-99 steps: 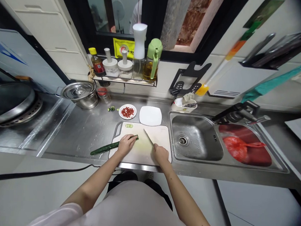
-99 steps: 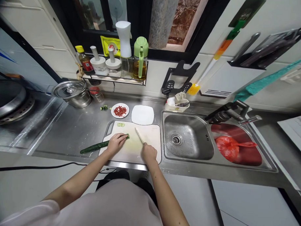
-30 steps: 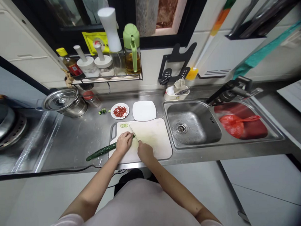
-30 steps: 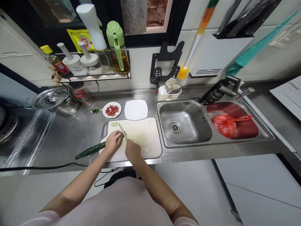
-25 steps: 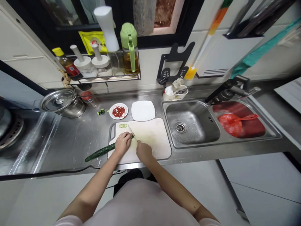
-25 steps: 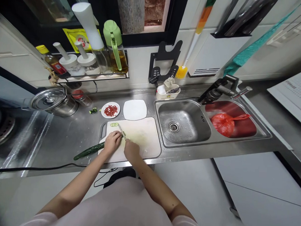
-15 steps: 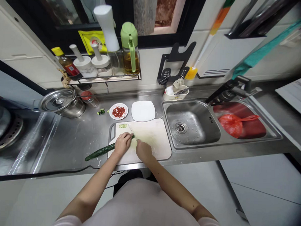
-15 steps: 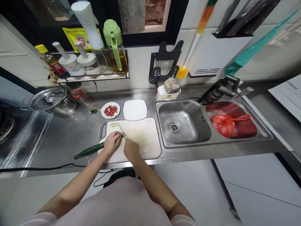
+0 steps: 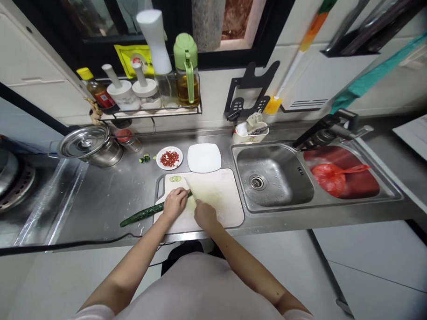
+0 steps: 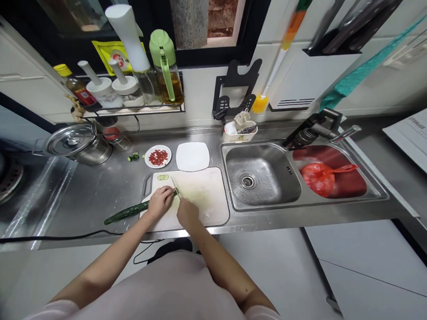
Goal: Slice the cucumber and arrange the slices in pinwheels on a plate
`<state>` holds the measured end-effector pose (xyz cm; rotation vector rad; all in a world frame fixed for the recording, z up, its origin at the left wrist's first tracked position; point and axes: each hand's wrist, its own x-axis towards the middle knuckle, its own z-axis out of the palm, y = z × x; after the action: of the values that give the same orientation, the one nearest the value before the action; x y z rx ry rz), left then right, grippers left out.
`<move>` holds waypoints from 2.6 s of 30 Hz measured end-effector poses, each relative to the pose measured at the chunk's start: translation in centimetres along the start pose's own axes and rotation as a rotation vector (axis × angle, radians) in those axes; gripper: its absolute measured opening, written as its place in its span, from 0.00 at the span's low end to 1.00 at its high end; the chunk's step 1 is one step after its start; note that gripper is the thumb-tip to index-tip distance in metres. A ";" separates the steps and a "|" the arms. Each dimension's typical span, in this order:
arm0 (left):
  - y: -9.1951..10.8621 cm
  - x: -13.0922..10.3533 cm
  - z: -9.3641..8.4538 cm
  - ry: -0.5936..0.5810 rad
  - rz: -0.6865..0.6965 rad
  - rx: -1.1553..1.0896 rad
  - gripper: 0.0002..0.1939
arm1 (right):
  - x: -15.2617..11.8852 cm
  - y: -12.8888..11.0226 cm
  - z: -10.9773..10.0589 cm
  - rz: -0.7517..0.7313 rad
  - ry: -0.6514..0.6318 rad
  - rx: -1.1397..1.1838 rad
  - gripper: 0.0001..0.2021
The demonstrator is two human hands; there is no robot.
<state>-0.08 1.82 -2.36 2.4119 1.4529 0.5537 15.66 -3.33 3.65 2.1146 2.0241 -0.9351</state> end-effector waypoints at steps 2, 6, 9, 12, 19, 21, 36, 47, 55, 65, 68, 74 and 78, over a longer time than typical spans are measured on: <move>0.0 0.0 -0.1 -0.008 0.005 -0.002 0.14 | -0.2 0.2 0.1 0.009 -0.001 0.006 0.14; 0.0 0.1 -0.2 -0.015 0.016 -0.015 0.14 | 0.0 0.1 -0.2 -0.001 -0.018 0.008 0.14; 0.1 0.1 -0.3 -0.013 0.015 -0.019 0.14 | 0.2 0.0 -0.5 -0.010 -0.029 0.002 0.15; 0.1 0.1 -0.3 -0.015 0.015 -0.009 0.13 | 0.1 0.0 -0.5 0.008 -0.040 0.008 0.14; -0.1 0.2 -0.3 -0.018 0.021 -0.012 0.13 | 0.3 -0.1 -0.7 -0.001 -0.050 0.013 0.15; -0.1 0.2 -0.3 -0.020 0.019 -0.011 0.14 | 0.4 -0.1 -0.7 -0.006 -0.046 0.006 0.15; -0.2 0.2 -0.1 -0.038 0.006 -0.002 0.13 | 0.9 -0.1 -0.9 -0.006 -0.066 -0.003 0.15; 0.0 0.3 -0.3 -0.036 0.011 -0.008 0.14 | 1.2 -0.4 -0.8 0.013 -0.054 -0.017 0.15; -0.1 0.3 -0.2 -0.034 0.016 -0.015 0.13 | 1.4 -0.2 -0.6 0.020 -0.049 -0.007 0.16; 0.2 0.2 -0.1 -0.010 0.009 -0.013 0.13 | 1.7 -0.3 -0.4 0.026 -0.037 -0.017 0.16; 0.3 0.2 0.0 -0.002 0.008 -0.012 0.13 | 1.9 -0.3 -0.2 0.027 -0.034 -0.032 0.16; 0.5 0.2 0.1 0.009 -0.013 -0.029 0.14 | 1.9 -0.4 -0.2 0.041 -0.032 -0.075 0.17; 0.6 0.2 0.1 0.031 -0.016 -0.033 0.14 | 1.9 -0.5 -0.4 0.050 -0.039 -0.095 0.16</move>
<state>0.48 1.72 -2.19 2.3746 1.4618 0.6098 15.25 -1.39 3.29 2.0708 1.9475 -0.8484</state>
